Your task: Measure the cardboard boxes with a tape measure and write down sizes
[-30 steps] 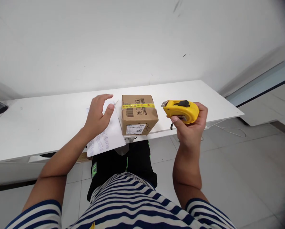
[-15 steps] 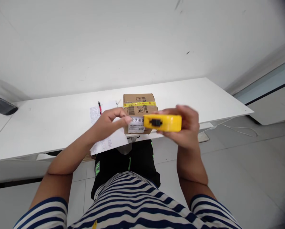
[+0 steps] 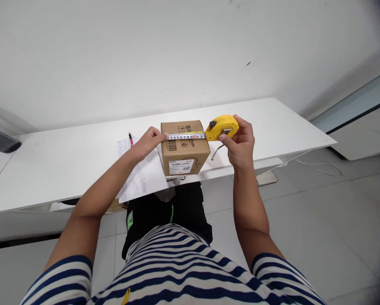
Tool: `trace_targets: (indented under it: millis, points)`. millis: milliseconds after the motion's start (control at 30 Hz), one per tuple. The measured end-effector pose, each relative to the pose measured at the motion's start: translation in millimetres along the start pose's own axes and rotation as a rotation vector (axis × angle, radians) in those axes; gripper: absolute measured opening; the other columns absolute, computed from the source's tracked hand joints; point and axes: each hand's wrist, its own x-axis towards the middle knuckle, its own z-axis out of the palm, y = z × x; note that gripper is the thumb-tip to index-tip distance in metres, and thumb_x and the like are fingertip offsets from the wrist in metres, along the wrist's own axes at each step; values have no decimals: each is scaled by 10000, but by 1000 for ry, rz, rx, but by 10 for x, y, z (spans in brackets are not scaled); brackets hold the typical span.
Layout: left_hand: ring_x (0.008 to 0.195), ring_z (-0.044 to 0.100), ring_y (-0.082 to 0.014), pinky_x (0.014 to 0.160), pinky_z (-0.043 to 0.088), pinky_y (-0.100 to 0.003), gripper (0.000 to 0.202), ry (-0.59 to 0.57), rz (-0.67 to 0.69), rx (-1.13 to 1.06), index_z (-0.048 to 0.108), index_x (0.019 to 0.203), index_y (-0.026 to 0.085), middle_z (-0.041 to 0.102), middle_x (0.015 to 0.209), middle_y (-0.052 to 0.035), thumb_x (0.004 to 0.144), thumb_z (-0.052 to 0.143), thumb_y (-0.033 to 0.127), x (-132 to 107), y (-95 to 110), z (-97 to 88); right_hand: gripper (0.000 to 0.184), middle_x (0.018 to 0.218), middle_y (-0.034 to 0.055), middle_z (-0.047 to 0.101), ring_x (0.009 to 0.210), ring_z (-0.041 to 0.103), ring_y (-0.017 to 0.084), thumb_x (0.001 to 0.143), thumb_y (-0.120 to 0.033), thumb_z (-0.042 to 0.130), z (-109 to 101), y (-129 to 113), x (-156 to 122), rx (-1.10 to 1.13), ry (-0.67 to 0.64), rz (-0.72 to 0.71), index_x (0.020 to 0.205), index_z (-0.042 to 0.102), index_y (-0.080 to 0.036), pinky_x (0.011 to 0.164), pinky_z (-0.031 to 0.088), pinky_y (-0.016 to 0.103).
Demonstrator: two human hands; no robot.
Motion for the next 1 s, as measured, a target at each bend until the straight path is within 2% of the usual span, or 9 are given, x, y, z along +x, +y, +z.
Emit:
trace_targets:
  millis: [233,567,633,700,800,867,900,933,1000]
  points:
    - [988,660,-210,897,487,-383,413,-58,-43,27,511,887,218,718,1093,-79,899,624,616,-50,2,56,766,1211,25,668,1166,663,238,525,-542,993,15,-10,-30,19,2,5,1180,668,-317,1034,589,491]
    - [745,567,-144,681,423,-306,297,124,186,159,597,772,205,672,830,-34,935,622,452,-306,175,-75,729,1228,47,649,1195,663,271,604,-593,948,64,-141,-62,-53,19,-88,1209,639,-327,997,612,509]
    - [668,486,-130,637,396,-301,298,230,251,150,567,762,219,596,752,-5,946,610,450,-523,246,-58,755,1265,59,642,1242,650,300,635,-599,933,83,-261,-264,-75,57,-136,1280,626,-353,1016,610,541]
    - [651,457,-132,636,406,-305,329,232,355,150,537,749,229,548,723,5,959,596,475,-789,295,-3,802,1289,72,649,1260,651,324,642,-621,924,119,-389,-566,-100,87,-177,1338,615,-368,1037,608,568]
    - [695,519,-143,660,439,-305,351,-99,436,177,555,790,232,595,773,-5,969,604,530,-1145,269,125,724,1214,82,710,1144,715,320,652,-576,939,230,-526,-1080,-110,4,-212,1290,681,-351,1006,638,559]
    - [709,551,-146,659,445,-299,380,-345,361,173,582,865,231,619,800,-8,1005,531,582,-1287,157,180,709,1140,57,751,1042,753,293,630,-433,984,341,-547,-1377,-67,-124,-198,1277,701,-377,947,670,521]
    - [711,559,-148,662,447,-298,417,-383,305,164,592,901,231,620,799,-6,1025,466,609,-1322,72,179,713,1129,46,765,1018,764,278,631,-367,988,404,-532,-1497,-28,-164,-160,1284,703,-388,926,680,493]
    - [710,561,-151,670,449,-299,461,-350,259,159,598,925,230,615,791,-4,1037,403,634,-1333,-29,154,716,1138,39,775,1013,772,263,638,-319,985,471,-500,-1598,16,-190,-92,1292,703,-391,916,685,464]
    - [727,563,-162,711,452,-310,510,-112,191,200,604,920,229,608,775,-2,1035,353,657,-1285,-250,35,676,1159,37,789,1015,779,238,662,-292,969,613,-388,-1742,106,-247,123,1285,718,-365,908,686,414]
